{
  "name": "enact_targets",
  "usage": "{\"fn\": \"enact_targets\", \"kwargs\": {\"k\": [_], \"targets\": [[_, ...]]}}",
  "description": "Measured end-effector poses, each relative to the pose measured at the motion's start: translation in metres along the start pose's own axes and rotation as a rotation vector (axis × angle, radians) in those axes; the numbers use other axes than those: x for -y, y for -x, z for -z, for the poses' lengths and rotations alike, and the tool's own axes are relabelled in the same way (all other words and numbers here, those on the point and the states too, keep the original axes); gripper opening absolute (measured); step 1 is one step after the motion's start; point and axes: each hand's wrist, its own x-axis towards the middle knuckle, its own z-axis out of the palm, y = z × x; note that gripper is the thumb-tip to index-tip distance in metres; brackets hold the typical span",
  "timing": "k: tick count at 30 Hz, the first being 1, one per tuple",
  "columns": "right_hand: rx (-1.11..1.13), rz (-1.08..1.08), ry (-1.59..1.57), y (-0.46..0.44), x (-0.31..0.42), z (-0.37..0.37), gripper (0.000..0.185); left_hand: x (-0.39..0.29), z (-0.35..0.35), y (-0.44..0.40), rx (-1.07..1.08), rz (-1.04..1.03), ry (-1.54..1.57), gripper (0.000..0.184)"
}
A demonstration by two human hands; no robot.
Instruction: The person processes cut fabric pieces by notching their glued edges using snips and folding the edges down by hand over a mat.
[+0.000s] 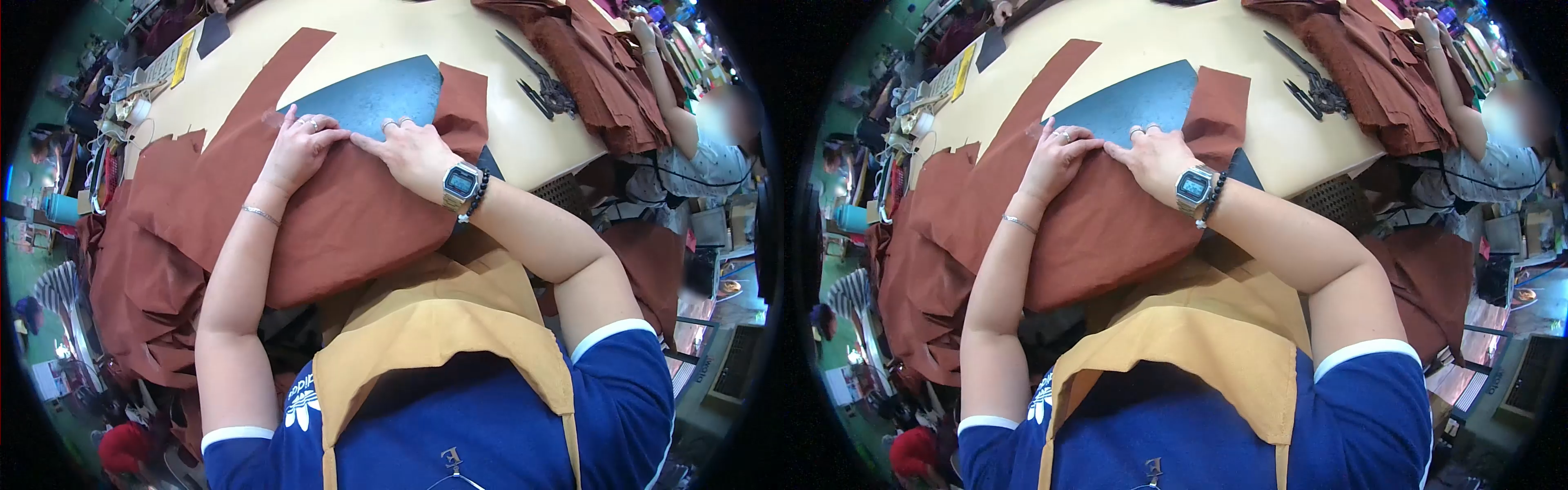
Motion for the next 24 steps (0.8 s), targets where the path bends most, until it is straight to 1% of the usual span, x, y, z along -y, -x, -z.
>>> {"fn": "enact_targets", "kwargs": {"k": [3,5,6,7,8,9,10,11,14,15,16,18,19,20,22,23,24], "targets": [[-0.074,0.015,-0.004,0.008,-0.004,-0.005,0.048,0.0,0.001,-0.002,-0.006,-0.018,-0.049,0.023],[-0.064,0.038,0.006,0.027,-0.016,0.006,0.043,-0.001,0.002,-0.001,0.013,-0.028,-0.056,0.022],[-0.055,0.056,0.012,0.038,-0.021,0.01,0.04,-0.003,0.006,0.0,-0.029,0.0,-0.021,0.023],[-0.172,0.057,-0.005,0.047,-0.024,0.012,0.029,-0.005,0.01,-0.001,-0.073,0.029,0.014,0.025],[-0.162,-0.013,-0.076,0.055,-0.024,0.016,0.026,-0.008,0.014,-0.002,-0.118,0.061,0.05,0.027],[-0.149,-0.083,-0.151,0.062,-0.021,0.025,0.024,-0.003,0.021,0.004,-0.099,0.096,0.064,0.034],[-0.133,-0.153,-0.231,0.07,-0.019,0.029,0.023,0.006,0.026,0.012,-0.1,0.131,0.095,0.035],[-0.177,-0.201,-0.199,0.078,-0.017,0.021,0.02,0.013,0.033,0.023,-0.048,0.149,0.092,0.038],[-0.219,-0.155,-0.416,0.083,-0.025,0.003,0.016,0.019,0.052,0.058,0.103,0.19,0.083,0.048],[-0.229,-0.139,-0.408,0.078,-0.027,0.006,0.01,0.017,0.057,0.066,0.147,0.201,0.075,0.051],[-0.188,-0.109,-0.423,0.072,-0.033,0.004,0.011,0.009,0.059,0.072,0.196,0.234,0.028,0.059],[-0.114,-0.047,-0.44,0.054,-0.056,0.0,0.014,-0.016,0.064,0.079,0.187,0.274,-0.031,0.064],[-0.1,-0.043,-0.348,0.044,-0.072,0.002,0.022,-0.026,0.069,0.075,0.224,0.266,-0.047,0.07],[-0.105,-0.089,-0.317,0.03,-0.091,0.0,0.01,-0.041,0.079,0.068,0.302,0.268,-0.107,0.073],[-0.335,-0.213,-0.038,0.002,-0.111,0.011,0.014,-0.059,0.088,0.054,0.348,0.132,-0.113,0.078],[-0.418,-0.206,-0.088,-0.004,-0.11,0.014,0.017,-0.062,0.08,0.049,0.345,0.034,-0.098,0.081],[-0.498,-0.192,-0.138,-0.011,-0.11,0.014,0.019,-0.061,0.065,0.051,0.409,-0.019,-0.105,0.083]]}}
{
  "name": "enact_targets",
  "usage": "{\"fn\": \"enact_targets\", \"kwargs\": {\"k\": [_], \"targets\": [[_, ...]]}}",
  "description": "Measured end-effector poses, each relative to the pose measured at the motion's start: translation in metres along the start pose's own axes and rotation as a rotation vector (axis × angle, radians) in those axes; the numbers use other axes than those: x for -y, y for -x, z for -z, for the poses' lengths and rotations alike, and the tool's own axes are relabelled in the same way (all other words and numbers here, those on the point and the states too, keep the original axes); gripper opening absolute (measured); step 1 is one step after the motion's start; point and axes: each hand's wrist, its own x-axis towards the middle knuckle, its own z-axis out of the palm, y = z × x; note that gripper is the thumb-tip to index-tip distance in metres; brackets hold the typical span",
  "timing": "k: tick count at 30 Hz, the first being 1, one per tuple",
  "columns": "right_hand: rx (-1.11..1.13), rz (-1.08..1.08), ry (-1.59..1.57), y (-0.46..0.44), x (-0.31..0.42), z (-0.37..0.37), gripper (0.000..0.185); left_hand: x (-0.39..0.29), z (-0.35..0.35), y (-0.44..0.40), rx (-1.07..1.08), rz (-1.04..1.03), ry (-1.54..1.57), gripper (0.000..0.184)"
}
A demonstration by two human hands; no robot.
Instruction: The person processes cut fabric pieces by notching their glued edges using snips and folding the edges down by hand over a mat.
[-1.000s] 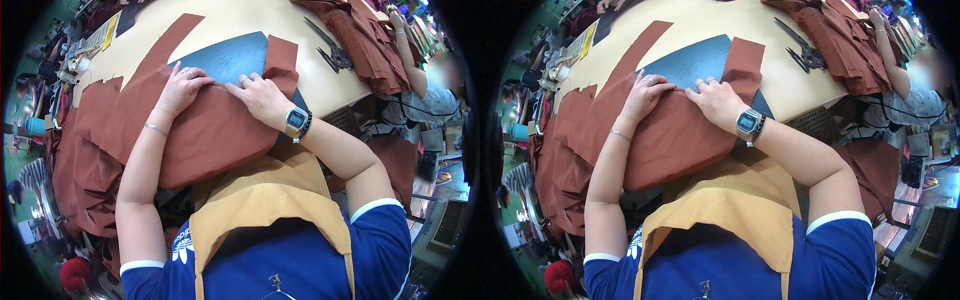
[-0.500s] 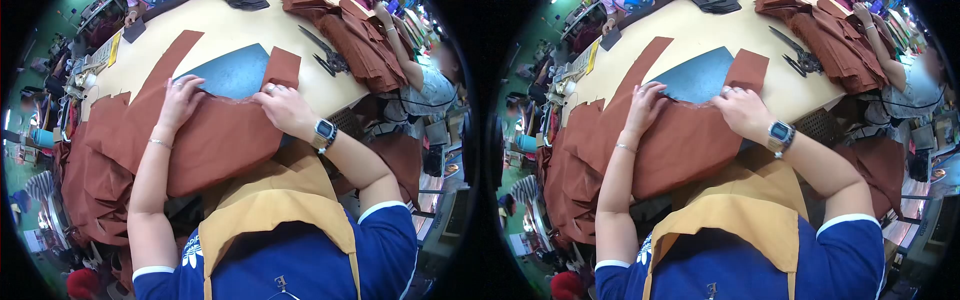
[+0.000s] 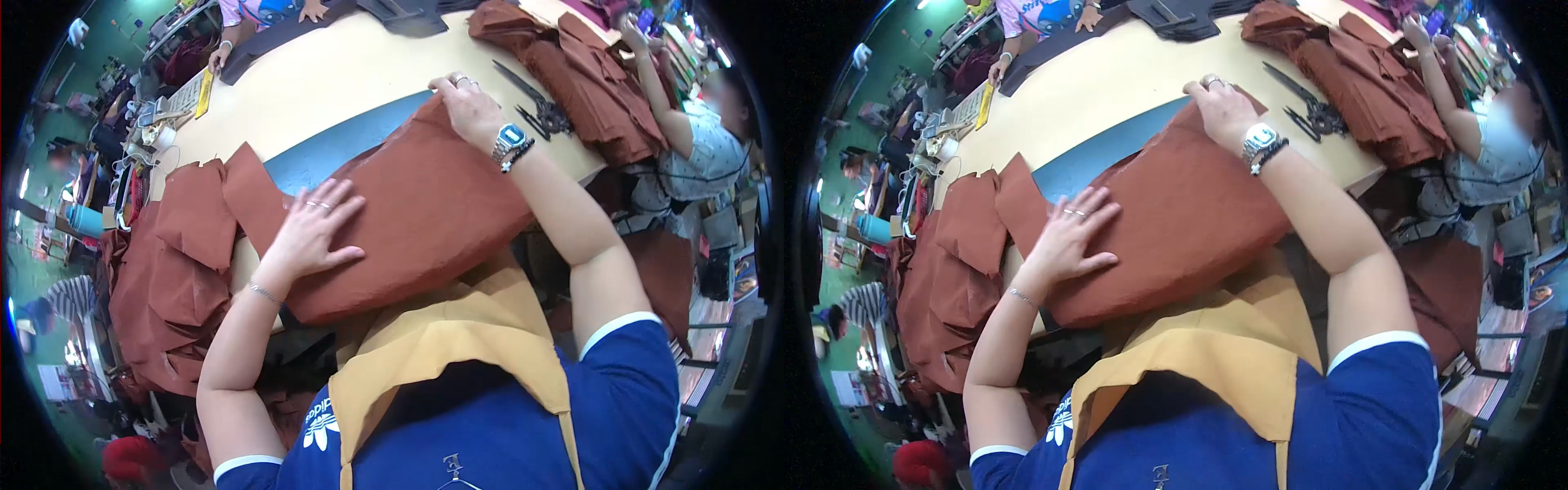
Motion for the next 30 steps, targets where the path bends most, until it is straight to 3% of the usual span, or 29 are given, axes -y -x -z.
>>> {"fn": "enact_targets", "kwargs": {"k": [1,7,10,14,19,26,30], "targets": [[-0.071,0.007,-0.062,-0.005,0.002,-0.003,0.021,-0.005,-0.012,-0.005,0.006,0.019,0.085,0.083],[0.124,0.164,-0.311,0.02,0.029,-0.023,0.022,-0.073,-0.036,-0.03,-0.075,0.167,0.204,0.082],[0.177,0.203,-0.329,0.033,0.028,-0.03,0.025,-0.091,-0.029,-0.034,-0.183,0.198,0.194,0.069],[0.163,0.223,-0.291,0.043,0.023,-0.033,0.028,-0.056,-0.034,-0.057,-0.538,0.377,0.208,0.048],[0.179,0.244,-0.275,0.046,0.019,-0.034,0.03,-0.033,-0.04,-0.059,-0.512,0.333,0.483,0.023],[0.209,0.386,-0.118,0.047,0.017,-0.033,0.032,-0.039,-0.044,-0.049,-0.545,0.316,0.416,0.018],[0.407,0.3,-0.096,0.045,0.028,-0.02,0.052,-0.04,-0.046,-0.048,-0.521,0.31,0.367,0.018]]}}
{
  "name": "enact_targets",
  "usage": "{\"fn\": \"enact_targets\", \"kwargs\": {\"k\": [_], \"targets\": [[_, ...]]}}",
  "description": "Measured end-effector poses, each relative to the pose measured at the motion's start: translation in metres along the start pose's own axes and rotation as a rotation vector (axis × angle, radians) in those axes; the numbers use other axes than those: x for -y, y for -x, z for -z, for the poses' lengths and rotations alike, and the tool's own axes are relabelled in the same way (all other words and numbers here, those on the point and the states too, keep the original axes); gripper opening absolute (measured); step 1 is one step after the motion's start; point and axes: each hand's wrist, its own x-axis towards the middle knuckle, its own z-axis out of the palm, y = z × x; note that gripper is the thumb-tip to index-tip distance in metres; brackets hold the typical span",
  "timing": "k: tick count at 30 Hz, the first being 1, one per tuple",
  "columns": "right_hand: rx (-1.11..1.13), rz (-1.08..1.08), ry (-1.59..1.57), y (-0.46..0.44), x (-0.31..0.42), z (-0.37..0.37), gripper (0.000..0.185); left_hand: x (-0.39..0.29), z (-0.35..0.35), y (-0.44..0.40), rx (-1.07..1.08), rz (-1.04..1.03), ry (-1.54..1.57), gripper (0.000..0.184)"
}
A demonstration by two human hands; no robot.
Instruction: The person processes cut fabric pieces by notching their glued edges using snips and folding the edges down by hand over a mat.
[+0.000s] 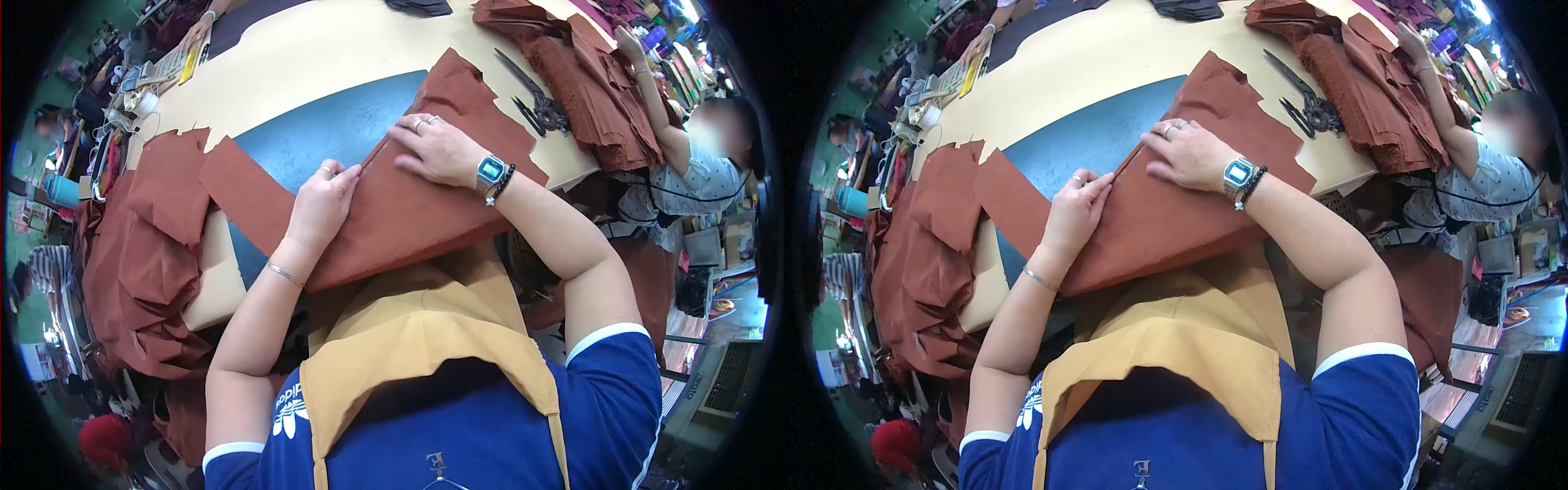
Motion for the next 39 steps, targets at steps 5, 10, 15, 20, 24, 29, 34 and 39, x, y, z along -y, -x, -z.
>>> {"fn": "enact_targets", "kwargs": {"k": [5,10,15,20,24,29,34,39], "targets": [[0.13,-0.071,0.123,0.004,0.021,0.01,0.083,-0.003,0.002,0.001,0.001,0.004,-0.013,0.018],[0.002,0.017,0.228,0.006,0.037,0.004,0.086,-0.001,0.0,0.001,0.002,-0.008,-0.023,0.019],[0.023,-0.066,0.166,0.005,0.049,-0.004,0.085,0.0,0.003,0.007,-0.005,-0.019,-0.008,0.018],[-0.09,-0.195,0.295,0.002,0.02,-0.001,0.074,-0.005,0.018,0.017,0.027,0.039,0.029,0.018],[-0.046,0.09,-0.141,-0.005,0.061,-0.004,0.062,-0.004,0.023,0.015,0.053,0.022,0.012,0.018],[-0.074,0.103,-0.072,-0.001,0.067,-0.01,0.062,0.002,0.04,0.02,0.142,0.026,-0.014,0.02],[-0.072,0.095,0.073,0.006,0.079,-0.009,0.066,0.004,0.044,0.028,0.118,-0.102,-0.169,0.02],[0.034,0.099,-0.03,-0.001,0.085,-0.007,0.065,0.005,0.046,0.028,0.135,-0.144,-0.22,0.02]]}}
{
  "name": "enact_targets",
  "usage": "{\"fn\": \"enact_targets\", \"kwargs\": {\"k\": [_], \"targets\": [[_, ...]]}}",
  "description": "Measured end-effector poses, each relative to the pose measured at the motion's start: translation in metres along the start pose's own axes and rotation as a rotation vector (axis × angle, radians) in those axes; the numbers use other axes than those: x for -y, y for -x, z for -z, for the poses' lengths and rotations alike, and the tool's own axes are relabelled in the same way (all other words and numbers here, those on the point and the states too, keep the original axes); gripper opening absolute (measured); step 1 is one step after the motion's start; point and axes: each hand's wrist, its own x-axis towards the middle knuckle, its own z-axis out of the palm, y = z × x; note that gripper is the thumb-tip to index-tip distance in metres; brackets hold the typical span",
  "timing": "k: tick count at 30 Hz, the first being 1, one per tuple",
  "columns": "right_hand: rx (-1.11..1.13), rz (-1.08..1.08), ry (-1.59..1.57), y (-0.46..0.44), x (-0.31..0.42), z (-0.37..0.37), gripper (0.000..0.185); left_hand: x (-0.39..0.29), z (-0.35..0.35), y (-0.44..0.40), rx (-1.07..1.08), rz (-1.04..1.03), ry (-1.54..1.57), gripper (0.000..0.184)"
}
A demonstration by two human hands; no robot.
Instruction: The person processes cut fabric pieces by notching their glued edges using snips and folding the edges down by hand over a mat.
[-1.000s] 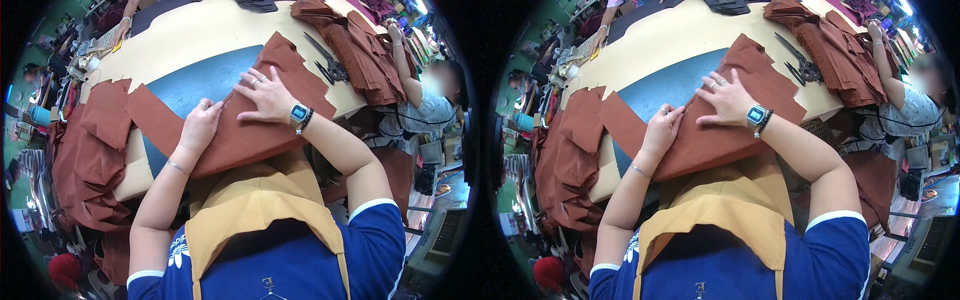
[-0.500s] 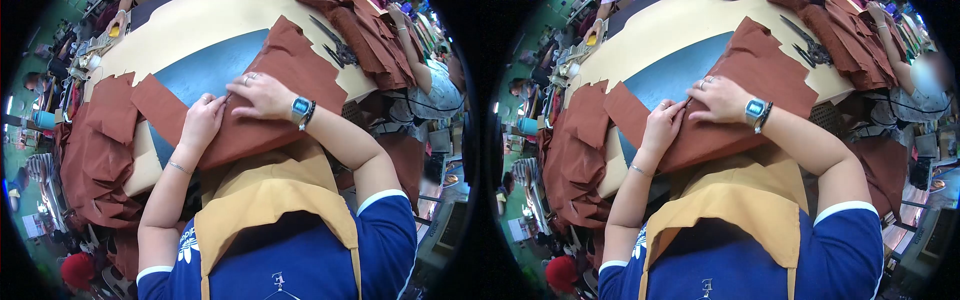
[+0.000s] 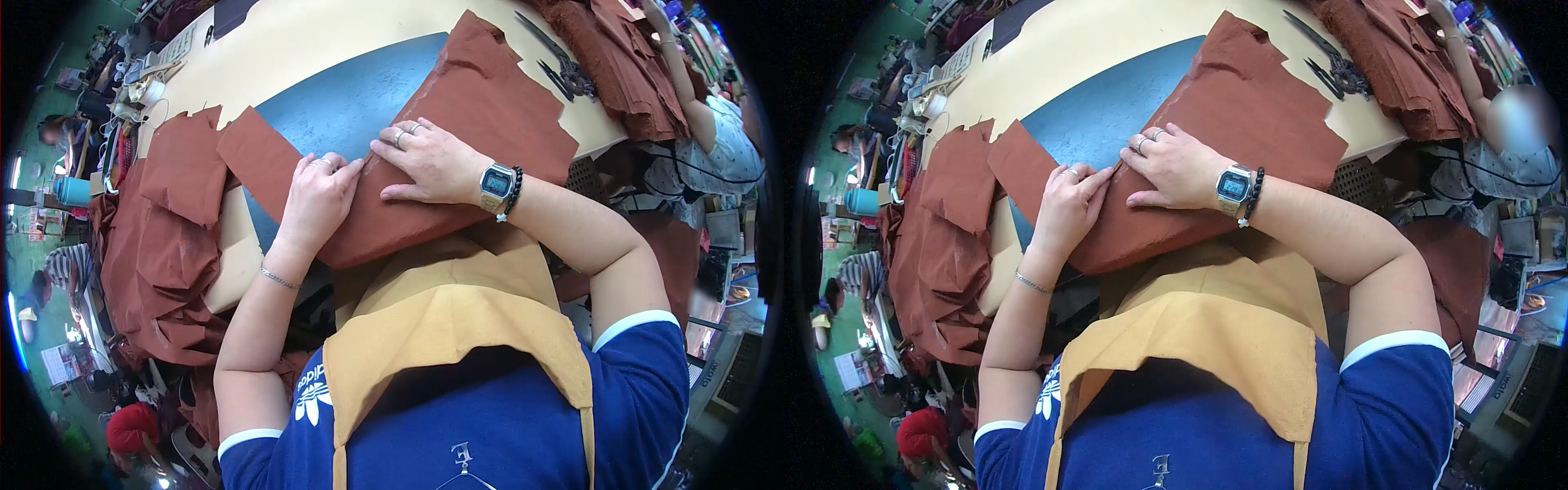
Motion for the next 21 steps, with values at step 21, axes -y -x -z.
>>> {"fn": "enact_targets", "kwargs": {"k": [21], "targets": [[0.084,-0.014,-0.006,-0.004,0.027,0.004,0.066,0.042,0.043,-0.016,0.466,0.242,0.298,0.011]]}}
